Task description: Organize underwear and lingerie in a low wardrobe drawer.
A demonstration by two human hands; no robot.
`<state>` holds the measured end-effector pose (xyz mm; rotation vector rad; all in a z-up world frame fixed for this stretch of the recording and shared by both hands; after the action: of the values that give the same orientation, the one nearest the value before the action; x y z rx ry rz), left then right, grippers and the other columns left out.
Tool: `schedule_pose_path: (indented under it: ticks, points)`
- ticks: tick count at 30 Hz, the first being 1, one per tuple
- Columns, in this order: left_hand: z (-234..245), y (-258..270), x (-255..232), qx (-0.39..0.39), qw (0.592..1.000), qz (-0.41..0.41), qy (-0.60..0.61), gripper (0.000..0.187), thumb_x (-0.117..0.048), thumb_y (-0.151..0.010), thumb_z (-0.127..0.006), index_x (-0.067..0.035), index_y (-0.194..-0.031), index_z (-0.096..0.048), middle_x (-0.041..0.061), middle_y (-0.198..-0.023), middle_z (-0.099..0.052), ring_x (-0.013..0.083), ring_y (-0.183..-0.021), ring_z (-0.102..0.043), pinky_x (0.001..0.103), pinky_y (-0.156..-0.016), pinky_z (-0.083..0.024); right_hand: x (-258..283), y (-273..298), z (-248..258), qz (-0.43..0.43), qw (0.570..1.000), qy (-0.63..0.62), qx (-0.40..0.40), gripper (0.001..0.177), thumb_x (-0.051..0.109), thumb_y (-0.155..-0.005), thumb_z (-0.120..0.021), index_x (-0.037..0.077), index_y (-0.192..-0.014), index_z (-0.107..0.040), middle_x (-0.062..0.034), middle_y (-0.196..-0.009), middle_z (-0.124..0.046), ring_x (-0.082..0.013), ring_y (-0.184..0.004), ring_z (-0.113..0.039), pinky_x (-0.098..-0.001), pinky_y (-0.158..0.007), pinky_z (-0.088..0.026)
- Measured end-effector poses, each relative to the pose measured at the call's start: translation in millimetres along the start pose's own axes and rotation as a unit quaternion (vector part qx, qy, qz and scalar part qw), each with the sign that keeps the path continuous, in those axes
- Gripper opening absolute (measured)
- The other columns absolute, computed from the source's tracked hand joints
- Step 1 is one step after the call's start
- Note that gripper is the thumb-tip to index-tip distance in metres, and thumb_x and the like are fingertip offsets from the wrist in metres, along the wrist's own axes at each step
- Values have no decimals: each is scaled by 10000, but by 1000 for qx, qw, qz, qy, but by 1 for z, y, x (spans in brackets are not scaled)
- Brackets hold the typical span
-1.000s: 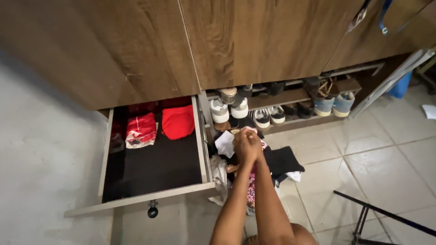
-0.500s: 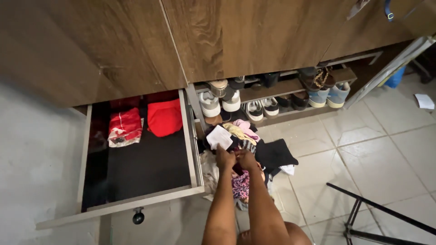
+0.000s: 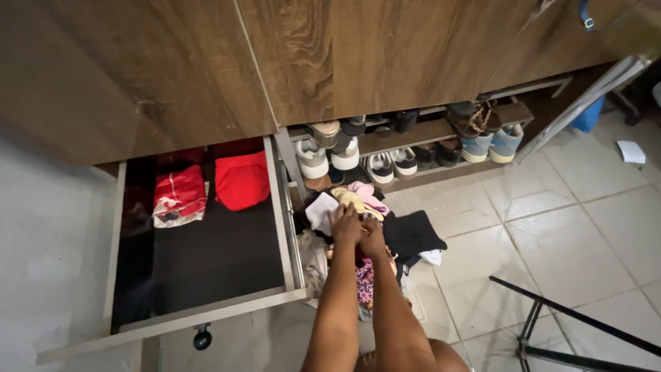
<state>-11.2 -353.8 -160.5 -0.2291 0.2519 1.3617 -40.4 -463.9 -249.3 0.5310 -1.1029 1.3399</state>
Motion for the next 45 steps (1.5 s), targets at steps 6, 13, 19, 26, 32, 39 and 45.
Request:
schedule_pose_path:
  ticks: [6, 13, 19, 26, 32, 39, 45]
  points:
    - [35, 9, -4, 4, 999, 26, -37, 291, -243, -995, -560, -138, -1159, -776, -20, -1420, -614, 228, -1398, -472, 523, -1257, -249, 27, -8, 10, -54, 990, -127, -18, 405, -46, -764, -666, 67, -1150, -714, -150, -1210, -682, -296, -1116, -666, -361, -952, -544]
    - [31, 8, -4, -121, 990, -21, -74, 219, -274, -786, -665, -185, -917, -815, 6, -1259, -683, 268, -1183, -530, 580, -1066, -296, 10, 2, 6, -23, 997, -63, -45, 377, -55, -808, -737, 59, -1167, -725, -145, -1116, -691, -274, -1021, -639, -346, -914, -507]
    - [70, 4, -18, -231, 967, -11, 105, 336, -111, -823, -665, -174, -1132, -778, 59, -1143, -711, 301, -1164, -588, 513, -972, -400, -13, -10, -4, -65, 966, -247, -39, 518, -160, -777, -571, 17, -1257, -651, -121, -1220, -660, -210, -1067, -617, -303, -925, -500]
    - [129, 3, -32, -243, 942, 16, 231, 253, -205, -855, -699, -204, -1094, -781, 38, -1146, -707, 285, -1228, -580, 496, -1084, -466, 41, -23, 13, -104, 948, -297, -47, 492, -70, -874, -582, 65, -1345, -532, -97, -1254, -650, -189, -1078, -638, -288, -891, -528]
    - [-2, -10, -2, -61, 997, -49, -1, 310, -229, -810, -717, -212, -1113, -784, 56, -1442, -539, 305, -1367, -418, 653, -1171, -171, -19, -1, -3, -99, 984, -137, -53, 336, -44, -891, -665, 15, -1221, -684, -148, -1116, -704, -233, -1001, -634, -338, -870, -506]
    - [56, 10, -17, -39, 999, 6, -2, 195, -216, -820, -736, -208, -1008, -788, 33, -1197, -690, 267, -1219, -575, 485, -1031, -417, -45, -3, -7, -155, 956, -238, -75, 476, -101, -772, -716, 35, -1221, -634, -93, -1132, -690, -200, -1002, -667, -322, -850, -570]
    - [174, 0, -48, -261, 914, -16, 312, 188, -258, -852, -764, -120, -973, -800, 98, -972, -750, 312, -915, -692, 439, -842, -540, 39, -21, 25, -165, 924, -326, -110, 424, -54, -887, -682, 33, -1299, -629, -89, -1059, -648, -172, -900, -628, -304, -752, -541]
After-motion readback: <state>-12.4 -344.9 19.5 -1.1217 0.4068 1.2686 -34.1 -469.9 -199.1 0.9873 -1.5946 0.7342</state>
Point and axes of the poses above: each hand's wrist, its own y-axis away from the middle knuckle, its own z-axis out of the back of the hand, x = y × z, the point moved 7 cm from there along -y, towards the middle knuckle
